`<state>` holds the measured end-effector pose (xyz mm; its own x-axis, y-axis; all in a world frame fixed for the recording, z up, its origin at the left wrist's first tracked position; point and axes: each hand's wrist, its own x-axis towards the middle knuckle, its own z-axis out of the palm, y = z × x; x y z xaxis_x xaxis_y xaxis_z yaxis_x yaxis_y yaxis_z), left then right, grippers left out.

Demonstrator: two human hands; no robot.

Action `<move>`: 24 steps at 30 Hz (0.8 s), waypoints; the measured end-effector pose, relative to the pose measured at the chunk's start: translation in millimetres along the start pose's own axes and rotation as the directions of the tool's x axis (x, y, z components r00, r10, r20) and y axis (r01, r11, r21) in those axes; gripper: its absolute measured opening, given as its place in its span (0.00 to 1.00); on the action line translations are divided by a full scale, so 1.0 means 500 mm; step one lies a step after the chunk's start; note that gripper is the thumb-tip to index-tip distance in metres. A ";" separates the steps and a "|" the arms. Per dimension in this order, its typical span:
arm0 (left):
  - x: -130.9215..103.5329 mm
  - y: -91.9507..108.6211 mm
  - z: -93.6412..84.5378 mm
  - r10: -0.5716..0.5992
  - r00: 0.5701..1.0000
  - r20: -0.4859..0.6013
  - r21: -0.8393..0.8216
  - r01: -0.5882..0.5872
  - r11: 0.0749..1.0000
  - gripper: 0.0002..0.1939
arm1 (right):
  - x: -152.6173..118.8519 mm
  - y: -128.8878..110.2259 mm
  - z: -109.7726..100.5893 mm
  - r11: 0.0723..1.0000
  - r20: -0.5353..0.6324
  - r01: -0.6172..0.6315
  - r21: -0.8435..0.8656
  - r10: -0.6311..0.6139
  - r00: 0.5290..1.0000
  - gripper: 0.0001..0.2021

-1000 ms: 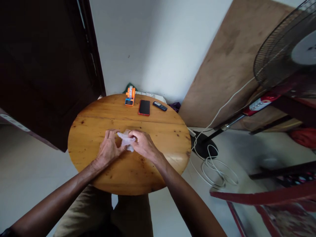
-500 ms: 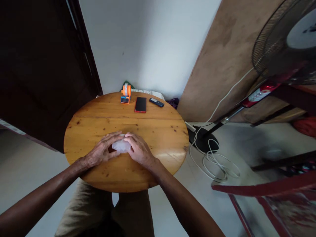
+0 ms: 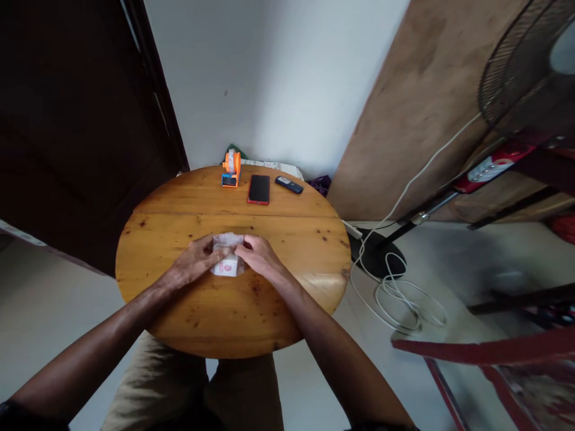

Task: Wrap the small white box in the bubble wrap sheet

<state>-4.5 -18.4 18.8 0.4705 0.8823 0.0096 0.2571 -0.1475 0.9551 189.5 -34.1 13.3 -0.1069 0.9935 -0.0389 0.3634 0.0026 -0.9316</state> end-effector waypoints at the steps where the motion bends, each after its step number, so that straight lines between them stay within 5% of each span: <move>1: 0.000 -0.002 -0.002 -0.002 0.999 0.044 -0.092 0.007 0.996 0.25 | 0.004 -0.001 -0.001 1.000 -0.001 0.003 -0.024 -0.003 1.000 0.09; 5: 0.009 -0.020 -0.003 -0.020 0.994 0.107 -0.377 0.059 0.924 0.38 | 0.018 -0.007 -0.011 0.997 0.022 0.030 -0.073 -0.029 0.999 0.09; 9: 0.024 -0.039 0.002 -0.058 0.995 0.086 -0.483 0.092 0.871 0.45 | 0.050 -0.010 -0.012 0.998 0.014 0.035 -0.049 -0.034 0.999 0.07; 17: 0.020 -0.033 0.012 -0.068 0.998 0.013 -0.460 0.066 0.885 0.47 | 0.094 -0.006 0.002 0.984 -0.029 0.099 0.145 -0.095 0.995 0.15; 24: 0.031 -0.040 0.013 -0.044 0.999 -0.012 -0.403 0.035 0.914 0.48 | 0.059 -0.026 -0.008 0.973 0.029 0.223 0.054 -0.225 0.974 0.12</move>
<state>3.2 -4.9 -2.2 0.4487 0.8932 -0.0288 -0.0888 0.0767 0.9931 185.5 -4.6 25.7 -0.2123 0.9638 0.1611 0.2801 0.2180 -0.9349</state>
